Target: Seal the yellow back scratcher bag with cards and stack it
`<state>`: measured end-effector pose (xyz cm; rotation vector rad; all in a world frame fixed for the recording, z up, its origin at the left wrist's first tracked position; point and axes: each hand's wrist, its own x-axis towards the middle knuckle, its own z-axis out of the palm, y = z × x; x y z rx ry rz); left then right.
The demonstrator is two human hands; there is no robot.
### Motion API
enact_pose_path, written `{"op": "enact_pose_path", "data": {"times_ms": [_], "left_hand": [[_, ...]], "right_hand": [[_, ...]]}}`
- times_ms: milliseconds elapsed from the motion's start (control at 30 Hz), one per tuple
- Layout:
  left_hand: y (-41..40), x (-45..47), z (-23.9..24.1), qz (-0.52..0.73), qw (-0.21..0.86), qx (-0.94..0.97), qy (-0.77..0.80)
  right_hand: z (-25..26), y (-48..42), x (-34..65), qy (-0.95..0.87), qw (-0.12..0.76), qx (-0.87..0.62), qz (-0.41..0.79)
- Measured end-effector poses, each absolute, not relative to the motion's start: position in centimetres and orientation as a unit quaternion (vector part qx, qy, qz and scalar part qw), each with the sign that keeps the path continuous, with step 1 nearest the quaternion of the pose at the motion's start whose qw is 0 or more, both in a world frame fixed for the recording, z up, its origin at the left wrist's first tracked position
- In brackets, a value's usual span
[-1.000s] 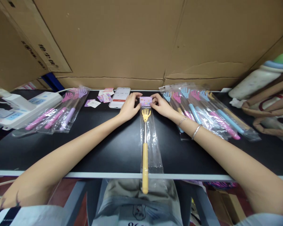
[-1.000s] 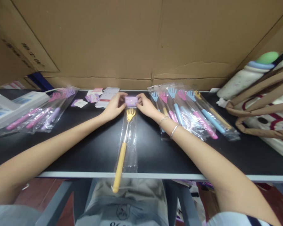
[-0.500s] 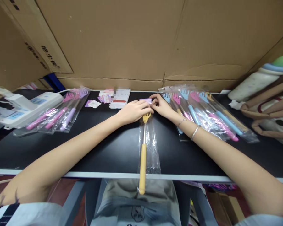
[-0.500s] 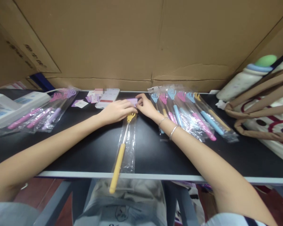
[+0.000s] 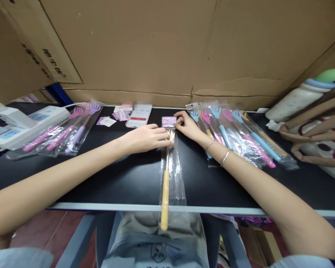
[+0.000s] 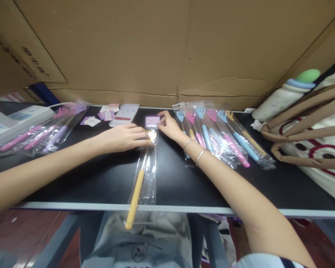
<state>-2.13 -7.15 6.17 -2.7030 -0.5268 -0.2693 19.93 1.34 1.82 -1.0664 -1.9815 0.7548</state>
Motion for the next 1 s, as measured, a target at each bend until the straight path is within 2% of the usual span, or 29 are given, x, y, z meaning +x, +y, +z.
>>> {"op": "enact_pose_path", "data": {"times_ms": [467,867,1000], "left_hand": [[-8.8,-2.0,5.9,-0.167,0.098,-0.976,-0.103],[-8.6,-1.6,5.4,-0.186,0.178,-0.961,-0.101],[-8.8,-2.2,5.2,-0.211,0.099,-0.963,-0.132]], "right_hand": [[2.6,0.6,19.7,-0.759,0.393,-0.444,0.27],[2.9,0.3,19.5,-0.753,0.399,-0.443,0.279],[2.7,0.5,19.6,-0.751,0.412,-0.44,0.269]]}}
